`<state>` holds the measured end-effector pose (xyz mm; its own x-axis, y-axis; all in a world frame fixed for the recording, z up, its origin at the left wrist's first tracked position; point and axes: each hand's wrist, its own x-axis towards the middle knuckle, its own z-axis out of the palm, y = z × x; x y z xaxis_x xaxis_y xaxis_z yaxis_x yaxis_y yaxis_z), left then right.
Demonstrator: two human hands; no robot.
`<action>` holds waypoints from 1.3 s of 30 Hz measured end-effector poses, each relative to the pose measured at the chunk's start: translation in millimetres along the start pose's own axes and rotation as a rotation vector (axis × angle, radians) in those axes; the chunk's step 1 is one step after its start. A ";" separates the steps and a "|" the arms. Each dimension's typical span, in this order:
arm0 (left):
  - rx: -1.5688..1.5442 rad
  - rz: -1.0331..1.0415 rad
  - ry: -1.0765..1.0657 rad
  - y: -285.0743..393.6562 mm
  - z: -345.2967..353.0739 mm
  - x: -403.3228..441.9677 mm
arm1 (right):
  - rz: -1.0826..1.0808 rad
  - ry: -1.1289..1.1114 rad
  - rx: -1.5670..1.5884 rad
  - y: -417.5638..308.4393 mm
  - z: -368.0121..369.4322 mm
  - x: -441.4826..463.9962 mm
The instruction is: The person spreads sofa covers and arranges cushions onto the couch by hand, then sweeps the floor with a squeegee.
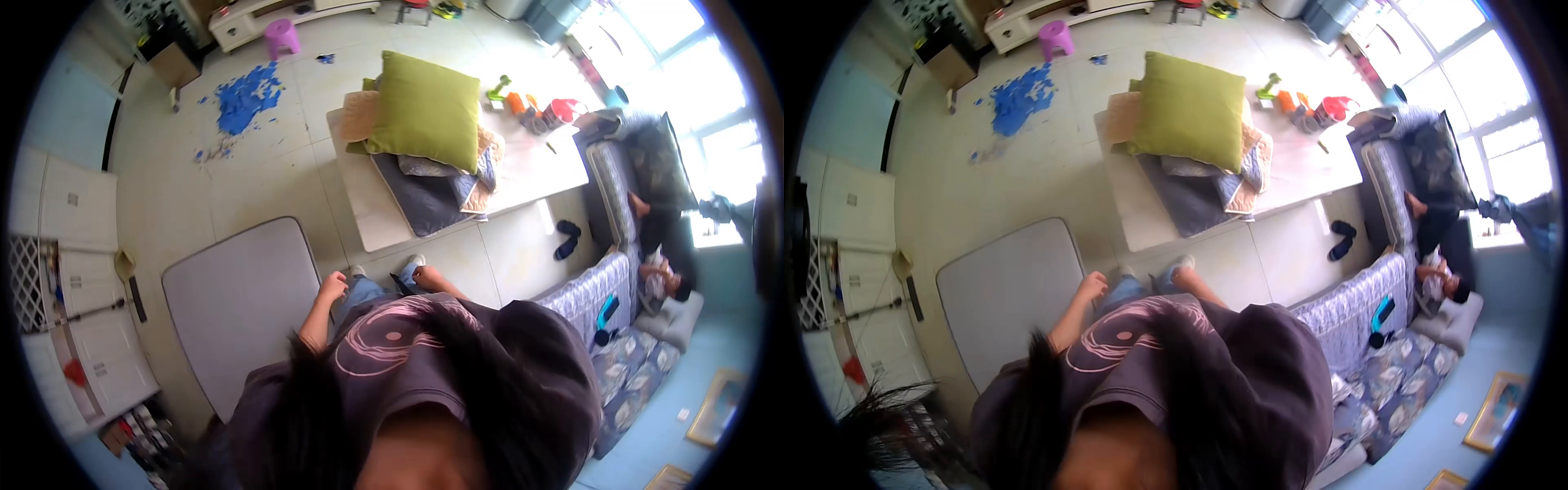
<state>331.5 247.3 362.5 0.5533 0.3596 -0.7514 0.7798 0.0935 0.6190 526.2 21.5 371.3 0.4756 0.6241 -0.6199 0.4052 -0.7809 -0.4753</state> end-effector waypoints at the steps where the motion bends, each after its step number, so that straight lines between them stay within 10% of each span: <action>1: 0.102 0.073 0.029 11.2 -4.9 8.2 | 0.017 0.015 0.029 -4.8 -5.4 -2.4; 13: 0.337 0.688 0.448 297.3 -7.8 211.8 | 0.380 0.467 0.363 98.8 -218.0 119.7; 20: 0.125 0.045 0.527 367.0 8.2 258.8 | 0.445 0.235 0.367 96.8 -329.2 183.0; 21: 0.062 0.127 0.420 371.9 10.7 242.3 | -0.102 0.425 0.787 136.7 -285.0 228.8; 22: 0.004 0.202 0.305 372.9 13.1 232.4 | -0.096 0.432 0.795 132.2 -294.7 226.7; 26: -0.188 0.057 0.119 362.1 5.2 228.2 | 0.186 0.651 0.719 109.5 -298.1 205.3; 28: -0.410 0.193 0.144 354.1 0.3 225.1 | 0.035 0.493 1.319 95.9 -309.7 171.7; 32: -0.543 0.279 0.004 389.5 9.8 152.1 | 0.161 0.733 1.403 70.5 -312.5 76.6; 39: -0.244 0.410 -0.286 371.7 79.3 52.6 | 0.393 1.035 1.587 58.1 -211.6 -118.1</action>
<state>673.7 227.4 535.0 0.8813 0.1483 -0.4486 0.4121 0.2235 0.8833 658.9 -92.3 549.0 0.7965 -0.2591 -0.5463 -0.5074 0.2050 -0.8370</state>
